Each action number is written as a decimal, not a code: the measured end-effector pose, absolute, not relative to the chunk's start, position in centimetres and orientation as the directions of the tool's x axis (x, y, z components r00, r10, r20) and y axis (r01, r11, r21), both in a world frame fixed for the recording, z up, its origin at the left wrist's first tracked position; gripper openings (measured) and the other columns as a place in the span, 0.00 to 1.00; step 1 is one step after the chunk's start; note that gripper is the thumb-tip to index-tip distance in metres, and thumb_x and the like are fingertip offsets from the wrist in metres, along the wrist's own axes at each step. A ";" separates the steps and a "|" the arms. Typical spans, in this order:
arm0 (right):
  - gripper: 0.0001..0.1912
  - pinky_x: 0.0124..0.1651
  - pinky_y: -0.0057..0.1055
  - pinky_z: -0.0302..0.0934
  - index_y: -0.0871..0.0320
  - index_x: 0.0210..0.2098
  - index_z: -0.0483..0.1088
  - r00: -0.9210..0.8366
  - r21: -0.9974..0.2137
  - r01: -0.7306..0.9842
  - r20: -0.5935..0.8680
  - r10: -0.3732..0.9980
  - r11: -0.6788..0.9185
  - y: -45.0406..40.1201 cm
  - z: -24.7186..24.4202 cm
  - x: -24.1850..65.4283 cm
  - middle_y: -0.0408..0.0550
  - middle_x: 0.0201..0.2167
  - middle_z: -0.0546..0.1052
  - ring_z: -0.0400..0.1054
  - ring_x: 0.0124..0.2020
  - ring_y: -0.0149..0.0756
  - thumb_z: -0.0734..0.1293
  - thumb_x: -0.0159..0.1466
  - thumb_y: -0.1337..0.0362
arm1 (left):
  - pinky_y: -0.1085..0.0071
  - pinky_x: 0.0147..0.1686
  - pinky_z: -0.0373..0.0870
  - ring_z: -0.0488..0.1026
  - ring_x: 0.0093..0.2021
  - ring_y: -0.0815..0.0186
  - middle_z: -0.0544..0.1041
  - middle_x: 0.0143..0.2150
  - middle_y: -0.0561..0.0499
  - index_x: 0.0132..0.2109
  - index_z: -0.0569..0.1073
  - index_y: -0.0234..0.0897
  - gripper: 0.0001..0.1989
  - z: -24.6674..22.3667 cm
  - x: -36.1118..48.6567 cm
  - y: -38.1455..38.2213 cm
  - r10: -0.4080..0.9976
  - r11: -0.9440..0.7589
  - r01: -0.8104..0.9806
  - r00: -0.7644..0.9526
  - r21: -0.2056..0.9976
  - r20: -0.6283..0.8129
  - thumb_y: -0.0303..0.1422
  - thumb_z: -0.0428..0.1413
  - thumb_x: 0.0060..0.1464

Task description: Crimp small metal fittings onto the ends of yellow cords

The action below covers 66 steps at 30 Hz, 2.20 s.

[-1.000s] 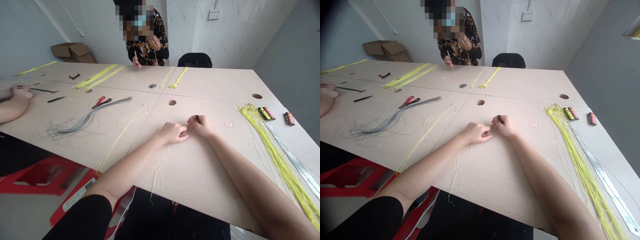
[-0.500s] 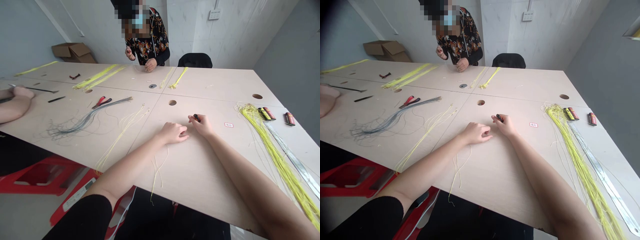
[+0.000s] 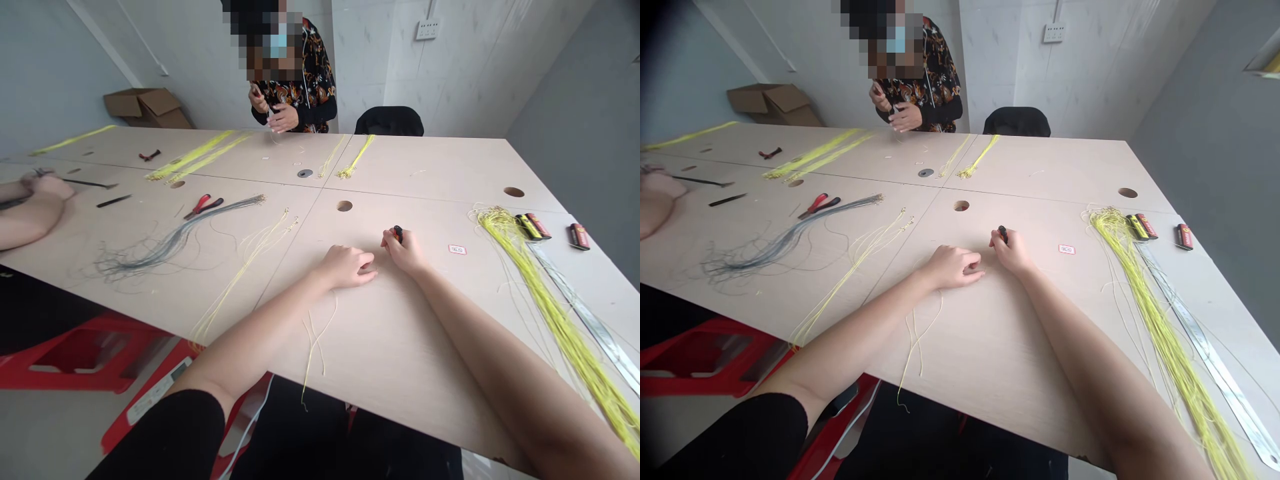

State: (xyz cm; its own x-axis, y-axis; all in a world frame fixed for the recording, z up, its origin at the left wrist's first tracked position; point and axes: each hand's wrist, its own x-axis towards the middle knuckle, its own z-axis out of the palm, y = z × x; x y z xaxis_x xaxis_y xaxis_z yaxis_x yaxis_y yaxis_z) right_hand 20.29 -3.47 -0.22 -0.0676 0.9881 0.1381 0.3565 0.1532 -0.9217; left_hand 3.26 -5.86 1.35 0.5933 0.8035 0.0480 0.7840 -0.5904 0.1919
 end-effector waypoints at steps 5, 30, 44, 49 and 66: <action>0.15 0.25 0.30 0.50 0.56 0.17 0.60 -0.073 -0.928 0.336 0.146 0.987 0.162 -3.5 -0.2 20.3 0.39 0.13 0.59 0.53 0.18 0.28 0.59 0.59 0.61 | 0.71 0.26 0.54 0.71 0.28 0.67 0.74 0.27 0.54 0.29 0.67 0.38 0.15 1.4 3.2 -5.9 0.800 -0.595 0.779 0.599 0.197 0.048 0.45 0.50 0.53; 0.10 0.24 0.28 0.50 0.59 0.32 0.69 -0.066 -0.961 0.244 0.113 0.991 0.126 -3.3 0.1 20.5 0.38 0.16 0.64 0.53 0.17 0.27 0.60 0.59 0.60 | 0.72 0.25 0.51 0.71 0.30 0.69 0.78 0.33 0.55 0.30 0.73 0.39 0.06 1.7 2.7 -5.6 0.786 -0.618 0.778 0.614 0.117 0.068 0.29 0.50 0.49; 0.18 0.26 0.28 0.49 0.60 0.25 0.67 -0.130 -0.942 0.279 0.154 0.980 0.185 -3.5 0.0 20.6 0.39 0.16 0.60 0.51 0.19 0.26 0.61 0.60 0.50 | 0.72 0.26 0.54 0.67 0.27 0.71 0.75 0.34 0.53 0.34 0.69 0.38 0.08 1.2 2.9 -5.4 0.892 -0.433 0.804 0.316 0.408 0.324 0.33 0.47 0.57; 0.13 0.25 0.28 0.45 0.60 0.30 0.71 -0.186 -0.922 0.343 0.122 0.975 0.181 -3.4 -0.1 20.5 0.36 0.16 0.53 0.47 0.20 0.26 0.64 0.55 0.55 | 0.72 0.29 0.57 0.68 0.29 0.70 0.75 0.33 0.54 0.33 0.68 0.38 0.07 0.9 3.0 -5.2 0.926 -0.370 0.765 0.261 0.527 0.271 0.33 0.48 0.57; 0.11 0.31 0.29 0.50 0.59 0.25 0.71 -0.175 -0.708 0.671 0.140 0.975 0.222 -3.3 -0.3 19.3 0.41 0.17 0.65 0.55 0.22 0.29 0.63 0.54 0.58 | 0.72 0.30 0.58 0.67 0.29 0.69 0.74 0.33 0.53 0.33 0.67 0.38 0.06 0.6 3.0 -5.0 0.922 -0.382 0.747 0.267 0.544 0.281 0.32 0.48 0.56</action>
State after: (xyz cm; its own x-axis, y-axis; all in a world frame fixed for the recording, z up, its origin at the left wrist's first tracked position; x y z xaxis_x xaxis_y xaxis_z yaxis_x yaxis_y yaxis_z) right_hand 19.28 -3.29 -0.30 -0.1750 0.9745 0.1403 0.6707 0.2224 -0.7076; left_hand 3.01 -4.97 0.62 0.2670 0.9219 0.2807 0.7468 -0.3820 0.5444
